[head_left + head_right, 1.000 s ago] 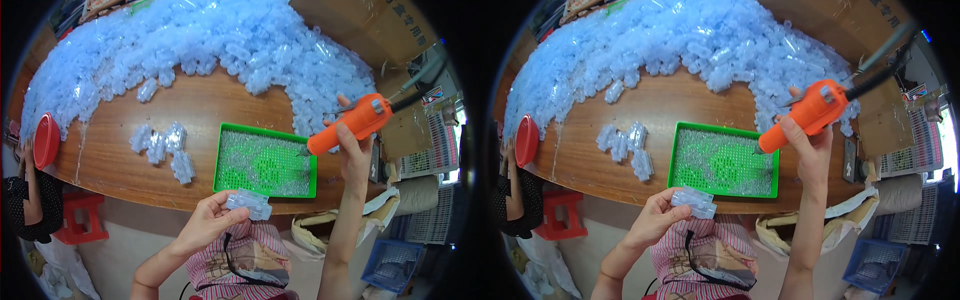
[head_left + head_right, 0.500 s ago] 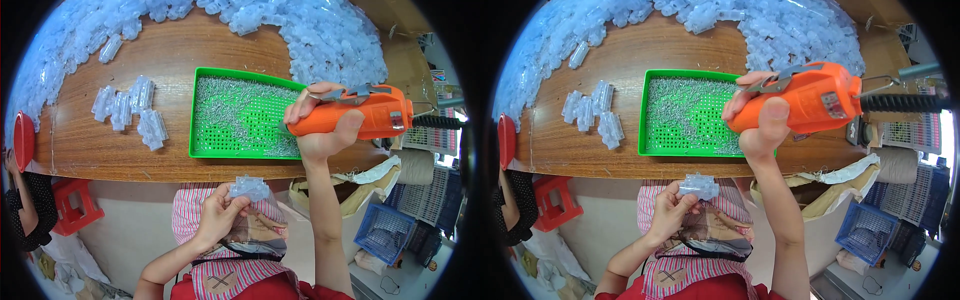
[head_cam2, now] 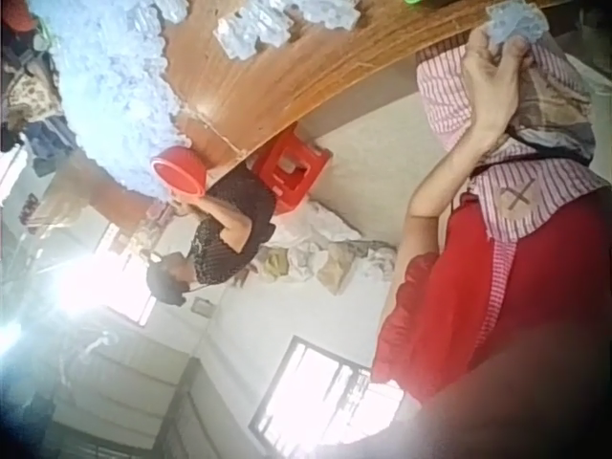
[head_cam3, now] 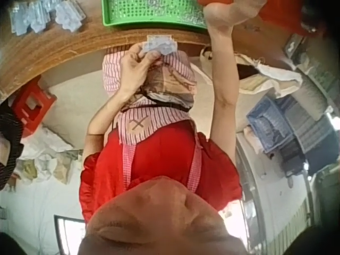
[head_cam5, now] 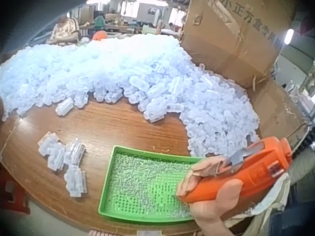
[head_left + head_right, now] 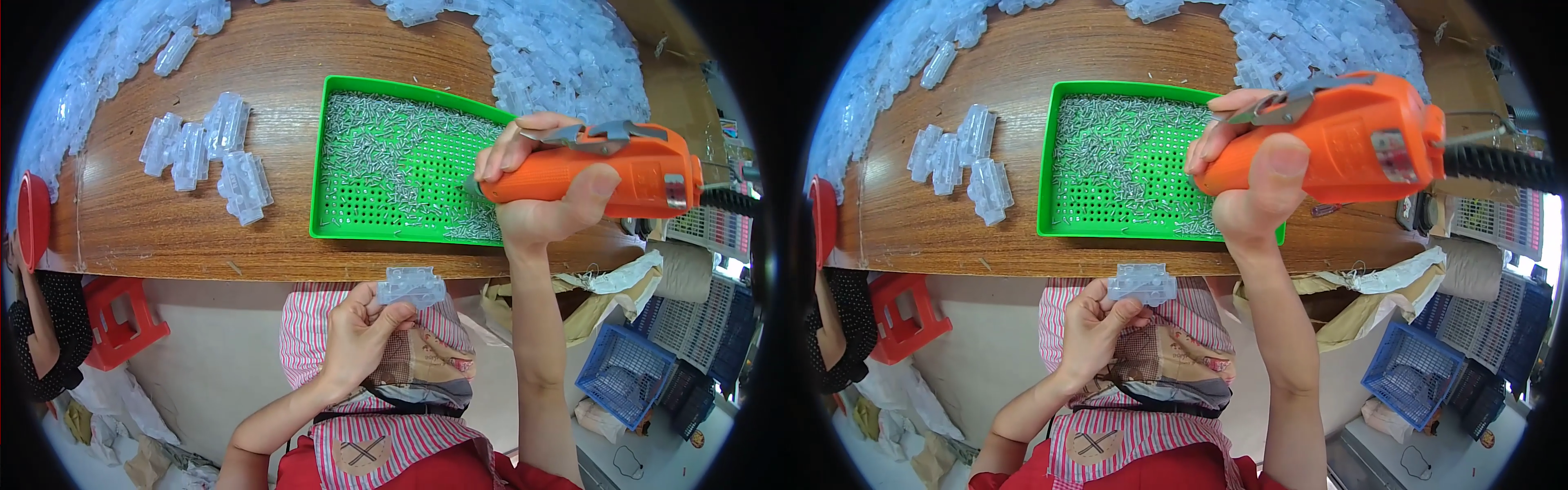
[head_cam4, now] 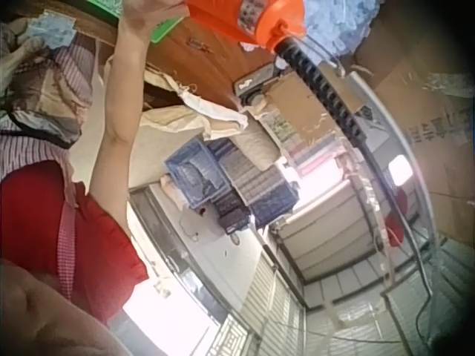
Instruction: The person assembles plastic casings by taking plastic pieces from a pile, picking up screws from a tray using an electric screwdriver, fastening the parts together with the screws, and placing the assembled casings on the table.
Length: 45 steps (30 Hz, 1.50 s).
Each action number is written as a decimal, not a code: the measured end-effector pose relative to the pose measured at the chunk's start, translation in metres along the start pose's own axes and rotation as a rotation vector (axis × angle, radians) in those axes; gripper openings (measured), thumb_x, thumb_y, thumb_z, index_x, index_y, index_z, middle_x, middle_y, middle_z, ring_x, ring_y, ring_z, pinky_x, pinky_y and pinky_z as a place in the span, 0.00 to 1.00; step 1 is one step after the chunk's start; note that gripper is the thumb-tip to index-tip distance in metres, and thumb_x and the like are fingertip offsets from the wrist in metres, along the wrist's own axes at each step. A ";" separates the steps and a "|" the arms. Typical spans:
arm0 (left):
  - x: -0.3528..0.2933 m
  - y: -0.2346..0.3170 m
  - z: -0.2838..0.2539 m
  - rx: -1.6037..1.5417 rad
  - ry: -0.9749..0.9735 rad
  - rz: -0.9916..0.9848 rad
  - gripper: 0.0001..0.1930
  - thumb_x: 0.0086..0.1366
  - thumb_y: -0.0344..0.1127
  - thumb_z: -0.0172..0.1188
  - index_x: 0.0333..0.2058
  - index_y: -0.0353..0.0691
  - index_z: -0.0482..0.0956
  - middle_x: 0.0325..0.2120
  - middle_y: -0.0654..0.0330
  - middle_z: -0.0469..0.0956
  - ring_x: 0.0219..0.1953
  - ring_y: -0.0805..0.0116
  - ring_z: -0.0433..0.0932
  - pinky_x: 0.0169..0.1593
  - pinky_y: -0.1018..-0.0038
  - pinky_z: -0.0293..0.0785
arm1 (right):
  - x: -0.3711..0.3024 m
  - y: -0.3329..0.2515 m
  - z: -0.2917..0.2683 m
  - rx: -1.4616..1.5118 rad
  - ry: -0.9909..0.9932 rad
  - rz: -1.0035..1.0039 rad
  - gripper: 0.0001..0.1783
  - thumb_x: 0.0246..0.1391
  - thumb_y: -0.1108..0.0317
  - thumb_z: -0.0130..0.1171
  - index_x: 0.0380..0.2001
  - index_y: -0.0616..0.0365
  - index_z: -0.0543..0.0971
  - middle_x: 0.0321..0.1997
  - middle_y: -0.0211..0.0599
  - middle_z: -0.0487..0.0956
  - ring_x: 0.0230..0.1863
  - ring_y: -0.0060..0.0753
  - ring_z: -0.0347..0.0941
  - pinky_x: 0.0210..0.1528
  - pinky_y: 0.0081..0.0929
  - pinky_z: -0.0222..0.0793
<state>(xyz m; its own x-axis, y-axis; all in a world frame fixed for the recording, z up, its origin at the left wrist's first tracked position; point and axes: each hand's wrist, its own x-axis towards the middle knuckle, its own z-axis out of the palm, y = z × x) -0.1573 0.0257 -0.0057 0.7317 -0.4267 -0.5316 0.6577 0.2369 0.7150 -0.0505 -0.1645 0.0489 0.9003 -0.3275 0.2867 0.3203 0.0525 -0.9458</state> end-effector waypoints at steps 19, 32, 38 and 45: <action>0.005 -0.010 0.003 -0.033 0.087 0.014 0.11 0.60 0.30 0.62 0.39 0.32 0.74 0.31 0.61 0.81 0.33 0.82 0.77 0.35 0.83 0.74 | -0.095 -0.051 0.023 0.047 -0.266 -0.132 0.43 0.41 0.25 0.52 0.40 0.57 0.68 0.24 0.35 0.67 0.20 0.29 0.64 0.20 0.28 0.67; 0.007 -0.019 0.005 -0.044 0.095 0.072 0.11 0.59 0.32 0.63 0.38 0.33 0.75 0.29 0.62 0.82 0.29 0.83 0.77 0.29 0.83 0.74 | -0.100 -0.039 0.029 0.020 -0.326 -0.194 0.45 0.41 0.25 0.53 0.43 0.59 0.68 0.25 0.37 0.68 0.22 0.32 0.65 0.20 0.29 0.65; 0.008 -0.025 0.004 -0.082 0.112 0.109 0.13 0.58 0.32 0.64 0.38 0.31 0.74 0.29 0.58 0.82 0.29 0.81 0.78 0.29 0.83 0.75 | -0.103 -0.030 0.023 0.000 -0.435 -0.286 0.36 0.44 0.39 0.60 0.39 0.64 0.68 0.26 0.42 0.70 0.23 0.36 0.70 0.23 0.33 0.70; 0.006 -0.025 0.004 -0.026 0.091 0.101 0.14 0.57 0.33 0.65 0.37 0.29 0.74 0.29 0.56 0.82 0.31 0.76 0.80 0.32 0.80 0.77 | -0.100 -0.031 0.033 -0.025 -0.367 -0.350 0.40 0.50 0.36 0.54 0.42 0.69 0.68 0.22 0.39 0.72 0.20 0.37 0.70 0.23 0.33 0.71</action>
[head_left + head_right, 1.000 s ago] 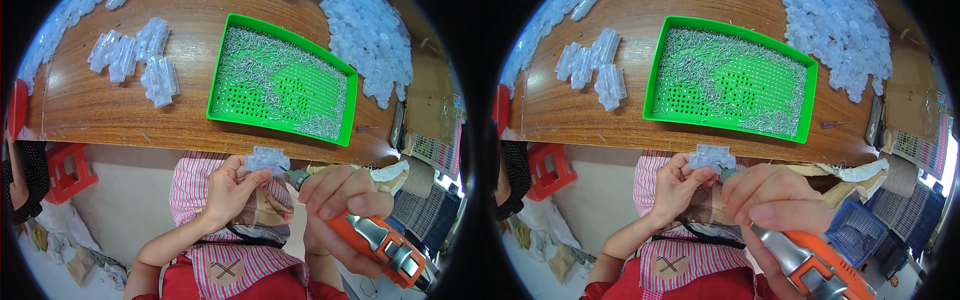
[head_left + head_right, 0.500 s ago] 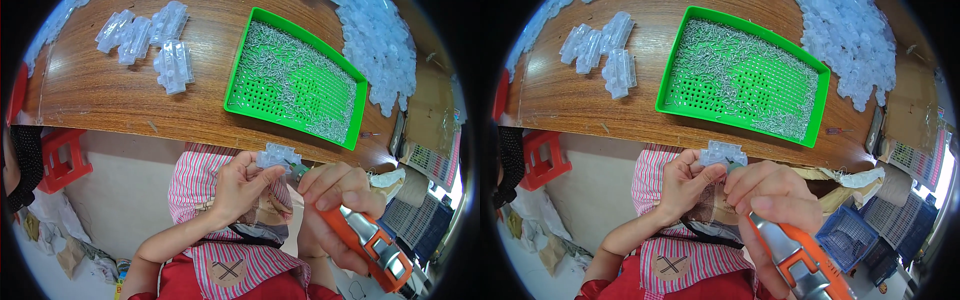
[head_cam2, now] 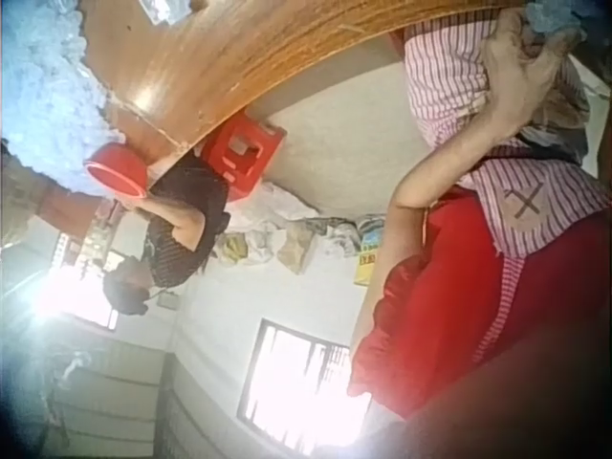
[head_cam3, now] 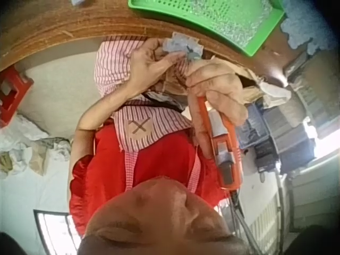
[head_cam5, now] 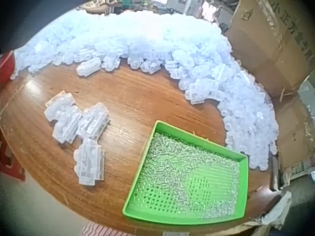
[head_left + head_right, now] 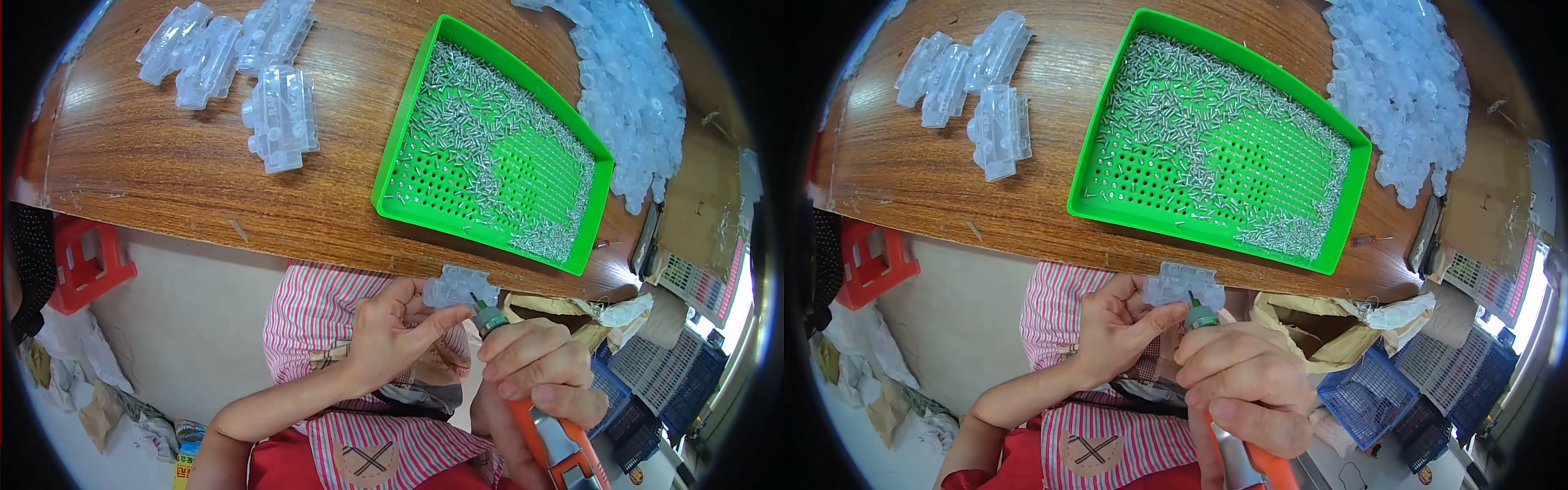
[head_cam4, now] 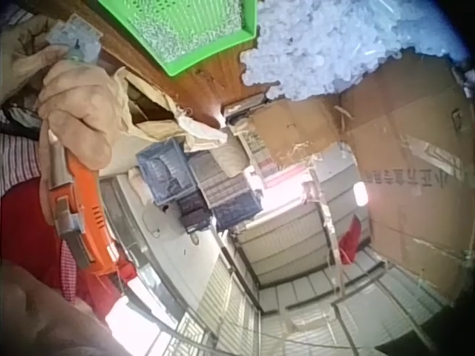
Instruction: The person assembles plastic casings by taking plastic pieces from a pile, picking up screws from a tray using an electric screwdriver, fastening the parts together with the screws, and placing the assembled casings on the table.
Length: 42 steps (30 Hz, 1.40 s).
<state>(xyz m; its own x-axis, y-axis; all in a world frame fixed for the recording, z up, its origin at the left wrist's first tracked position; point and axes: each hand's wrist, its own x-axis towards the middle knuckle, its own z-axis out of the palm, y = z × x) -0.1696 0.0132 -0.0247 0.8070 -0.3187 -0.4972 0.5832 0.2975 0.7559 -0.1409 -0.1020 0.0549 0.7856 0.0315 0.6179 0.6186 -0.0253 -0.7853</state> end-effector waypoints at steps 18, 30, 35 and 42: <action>-0.012 0.032 -0.009 -0.094 -0.278 0.052 0.16 0.60 0.21 0.57 0.48 0.30 0.69 0.48 0.53 0.74 0.48 0.70 0.74 0.51 0.74 0.72 | 0.116 0.001 -0.070 0.016 0.420 0.310 0.24 0.51 0.51 0.61 0.40 0.61 0.70 0.22 0.34 0.72 0.24 0.26 0.71 0.28 0.25 0.69; 0.005 0.119 -0.063 0.516 -0.049 0.732 0.20 0.52 0.21 0.61 0.46 0.36 0.75 0.43 0.56 0.75 0.47 0.66 0.74 0.49 0.74 0.71 | 0.155 0.043 -0.139 -0.469 0.529 0.329 0.19 0.52 0.57 0.63 0.37 0.60 0.72 0.33 0.34 0.74 0.36 0.24 0.70 0.44 0.25 0.65; -0.004 0.171 -0.109 0.600 0.096 0.477 0.23 0.54 0.21 0.62 0.50 0.34 0.68 0.39 0.59 0.75 0.39 0.74 0.75 0.41 0.79 0.73 | 0.148 0.037 -0.098 -1.311 0.570 -0.378 0.31 0.47 0.69 0.62 0.53 0.68 0.61 0.52 0.47 0.66 0.54 0.49 0.59 0.58 0.43 0.49; 0.019 0.186 -0.158 0.815 0.166 0.201 0.21 0.59 0.26 0.59 0.48 0.33 0.60 0.26 0.57 0.75 0.27 0.75 0.75 0.35 0.78 0.73 | 0.161 0.125 -0.098 -1.130 -0.062 0.187 0.20 0.46 0.75 0.57 0.46 0.61 0.73 0.41 0.50 0.73 0.45 0.52 0.67 0.51 0.39 0.63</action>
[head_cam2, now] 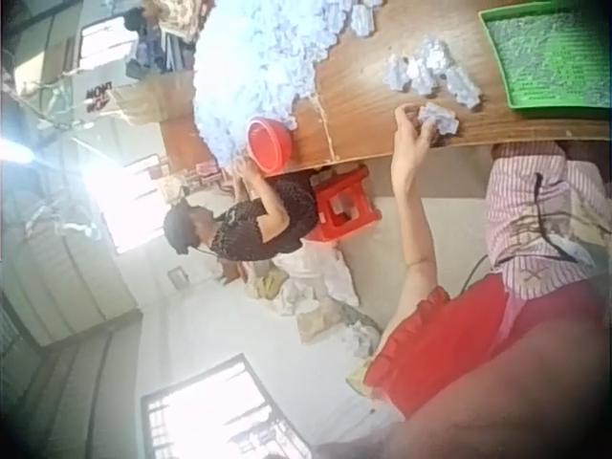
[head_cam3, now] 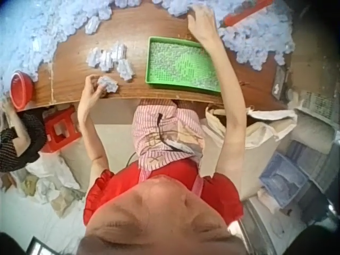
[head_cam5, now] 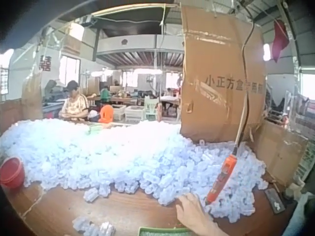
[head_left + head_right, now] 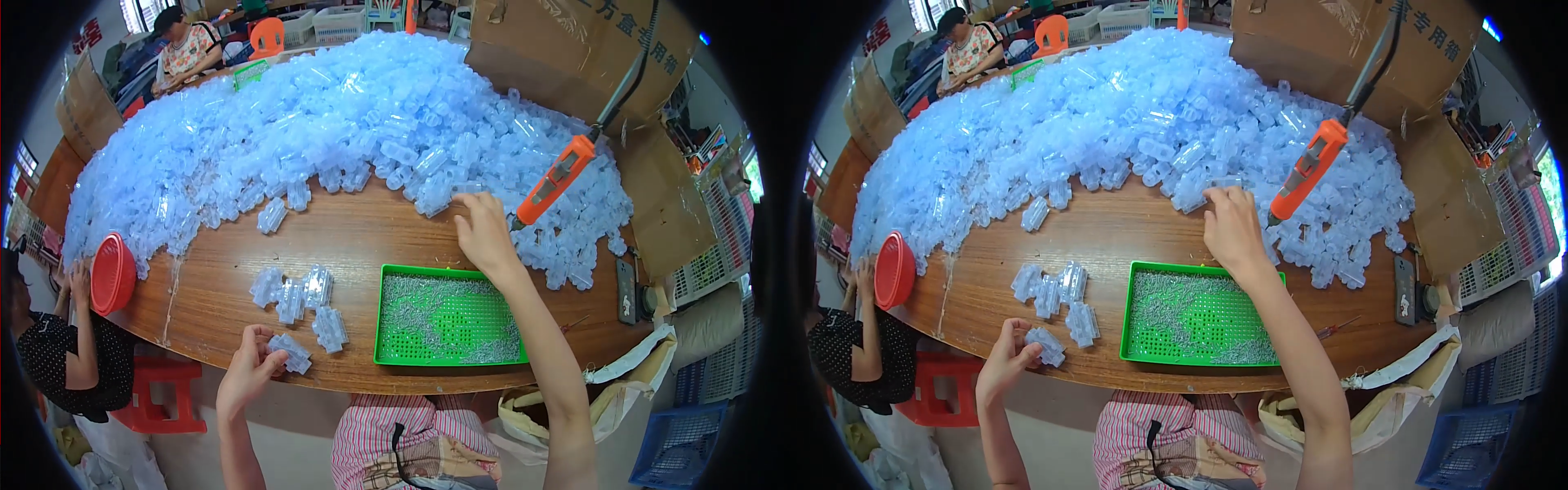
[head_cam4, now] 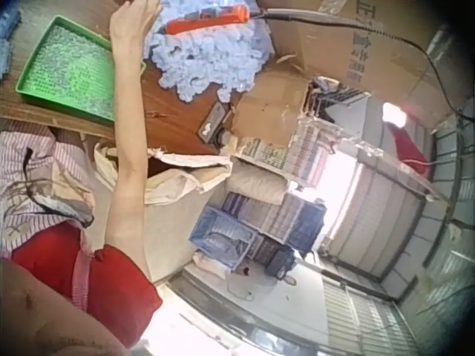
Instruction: The person assembles plastic casings by taking plastic pieces from a pile, picking up screws from a tray using an electric screwdriver, fastening the parts together with the screws, and placing the assembled casings on the table.
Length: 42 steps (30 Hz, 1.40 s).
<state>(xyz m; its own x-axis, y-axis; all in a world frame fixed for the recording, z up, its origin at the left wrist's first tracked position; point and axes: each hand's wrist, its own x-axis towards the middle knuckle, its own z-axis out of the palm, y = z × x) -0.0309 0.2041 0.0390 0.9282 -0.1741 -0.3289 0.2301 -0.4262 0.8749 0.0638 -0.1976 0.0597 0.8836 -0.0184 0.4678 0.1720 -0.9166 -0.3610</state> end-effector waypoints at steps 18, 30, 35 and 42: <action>0.022 0.086 0.091 -0.686 -0.301 0.161 0.24 0.69 0.39 0.48 0.58 0.34 0.58 0.46 0.53 0.73 0.46 0.68 0.74 0.49 0.73 0.74 | -0.057 -0.072 -0.025 0.512 -0.085 -0.382 0.26 0.41 0.80 0.60 0.46 0.57 0.69 0.52 0.46 0.74 0.52 0.45 0.72 0.51 0.34 0.70; -0.004 0.082 0.127 -0.827 -0.474 0.055 0.21 0.67 0.37 0.53 0.55 0.35 0.62 0.45 0.61 0.73 0.45 0.77 0.74 0.48 0.78 0.74 | -0.052 -0.038 -0.108 0.340 0.517 0.027 0.48 0.47 0.61 0.65 0.63 0.62 0.47 0.63 0.46 0.55 0.65 0.45 0.50 0.63 0.45 0.45; -0.031 0.075 0.127 -0.864 -0.558 -0.071 0.21 0.68 0.37 0.51 0.55 0.32 0.61 0.44 0.59 0.75 0.43 0.76 0.76 0.47 0.78 0.76 | -0.016 -0.010 -0.122 0.888 0.220 0.157 0.25 0.54 0.68 0.60 0.54 0.63 0.66 0.47 0.35 0.74 0.49 0.24 0.70 0.55 0.23 0.62; -0.064 0.031 0.165 -0.924 -0.657 -0.413 0.17 0.69 0.34 0.48 0.53 0.32 0.64 0.46 0.58 0.74 0.46 0.73 0.76 0.50 0.78 0.75 | -0.044 -0.020 -0.107 1.187 -0.009 0.229 0.23 0.56 0.54 0.53 0.45 0.63 0.68 0.44 0.43 0.73 0.36 0.27 0.70 0.42 0.34 0.71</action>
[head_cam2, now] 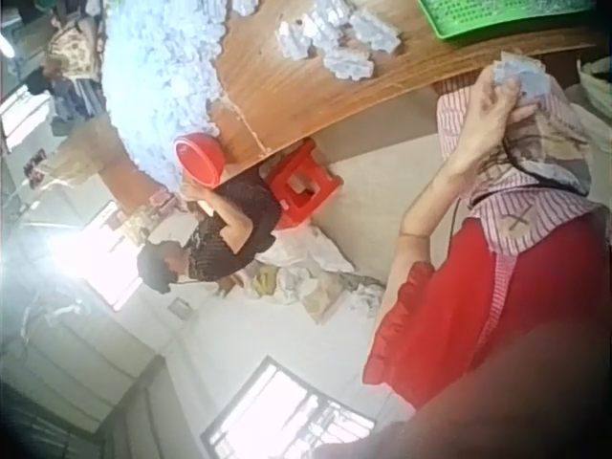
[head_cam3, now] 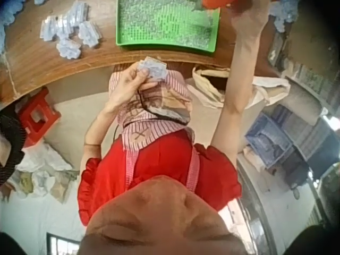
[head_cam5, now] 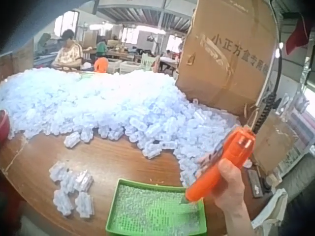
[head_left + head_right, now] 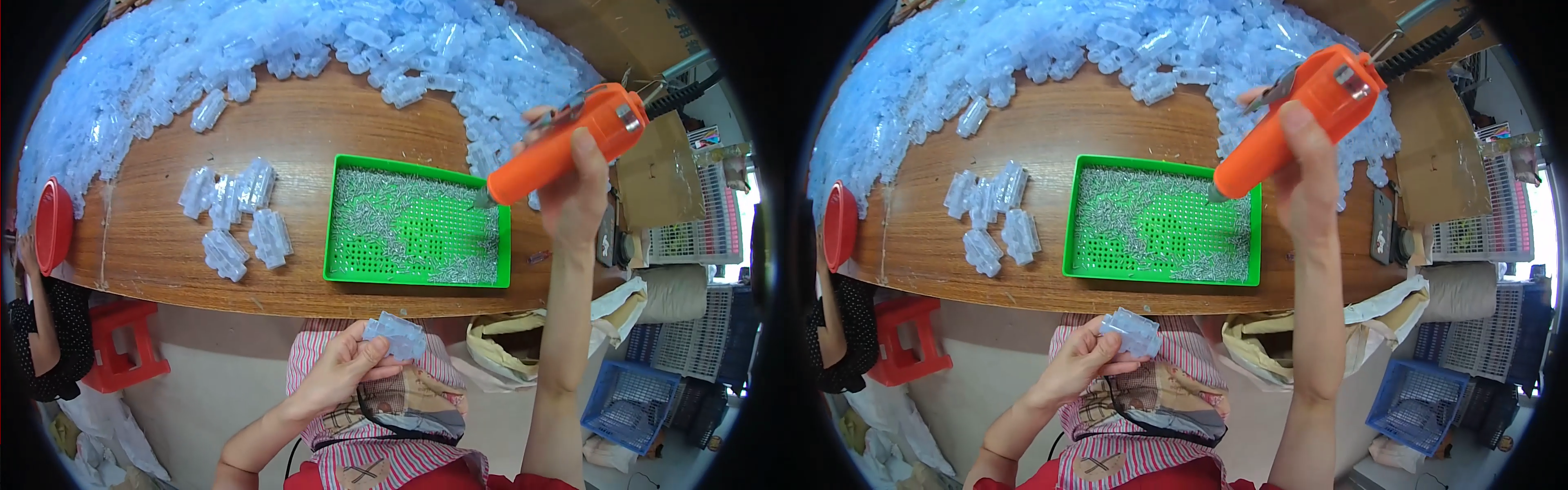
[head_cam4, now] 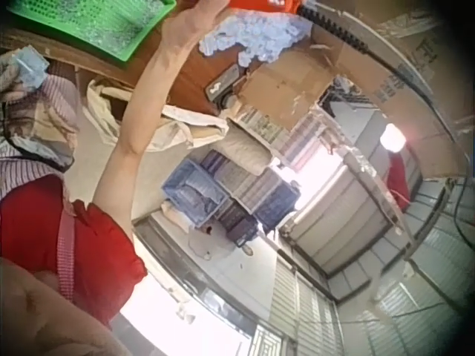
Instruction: The person assembles plastic casings by taking plastic pieces from a pile, picking up screws from a tray using an electric screwdriver, fastening the parts together with the screws, and placing the assembled casings on the table.
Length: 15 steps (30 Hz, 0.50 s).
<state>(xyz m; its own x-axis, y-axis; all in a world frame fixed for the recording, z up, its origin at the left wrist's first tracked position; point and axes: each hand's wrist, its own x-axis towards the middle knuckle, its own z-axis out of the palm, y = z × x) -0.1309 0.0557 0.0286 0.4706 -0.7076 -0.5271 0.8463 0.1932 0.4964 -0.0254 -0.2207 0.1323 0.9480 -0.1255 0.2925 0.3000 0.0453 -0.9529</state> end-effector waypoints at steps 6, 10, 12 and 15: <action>0.020 -0.029 -0.003 0.002 0.042 0.132 0.17 0.68 0.31 0.50 0.52 0.31 0.63 0.44 0.56 0.76 0.45 0.72 0.76 0.49 0.78 0.75 | -0.031 0.034 0.030 0.053 -0.095 0.037 0.24 0.57 0.48 0.47 0.37 0.63 0.72 0.26 0.36 0.69 0.22 0.30 0.69 0.36 0.38 0.74; 0.027 -0.034 0.000 0.065 0.074 0.181 0.16 0.68 0.32 0.50 0.51 0.31 0.65 0.43 0.58 0.77 0.43 0.76 0.76 0.49 0.78 0.74 | -0.047 0.048 0.040 0.022 0.026 -0.026 0.25 0.62 0.47 0.43 0.41 0.61 0.72 0.14 0.27 0.66 0.15 0.24 0.64 0.23 0.27 0.66; 0.028 -0.039 0.000 0.083 0.104 0.160 0.15 0.68 0.32 0.50 0.50 0.31 0.66 0.41 0.59 0.77 0.42 0.78 0.76 0.47 0.79 0.74 | -0.051 0.054 0.046 0.144 0.080 -0.106 0.30 0.60 0.41 0.42 0.40 0.62 0.72 0.14 0.27 0.66 0.14 0.23 0.62 0.20 0.25 0.62; 0.031 -0.044 0.001 0.124 0.149 0.199 0.15 0.68 0.35 0.51 0.48 0.32 0.69 0.42 0.58 0.77 0.42 0.74 0.77 0.47 0.78 0.76 | -0.055 0.058 0.051 0.158 0.110 -0.059 0.37 0.54 0.32 0.42 0.37 0.61 0.71 0.13 0.28 0.65 0.13 0.24 0.60 0.17 0.24 0.59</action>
<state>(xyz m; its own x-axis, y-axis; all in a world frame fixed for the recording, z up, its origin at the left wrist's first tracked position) -0.1535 0.0244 -0.0086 0.6638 -0.5542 -0.5023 0.7012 0.2273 0.6758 -0.0547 -0.1608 0.0653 0.9135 -0.2400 0.3286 0.3759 0.1886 -0.9073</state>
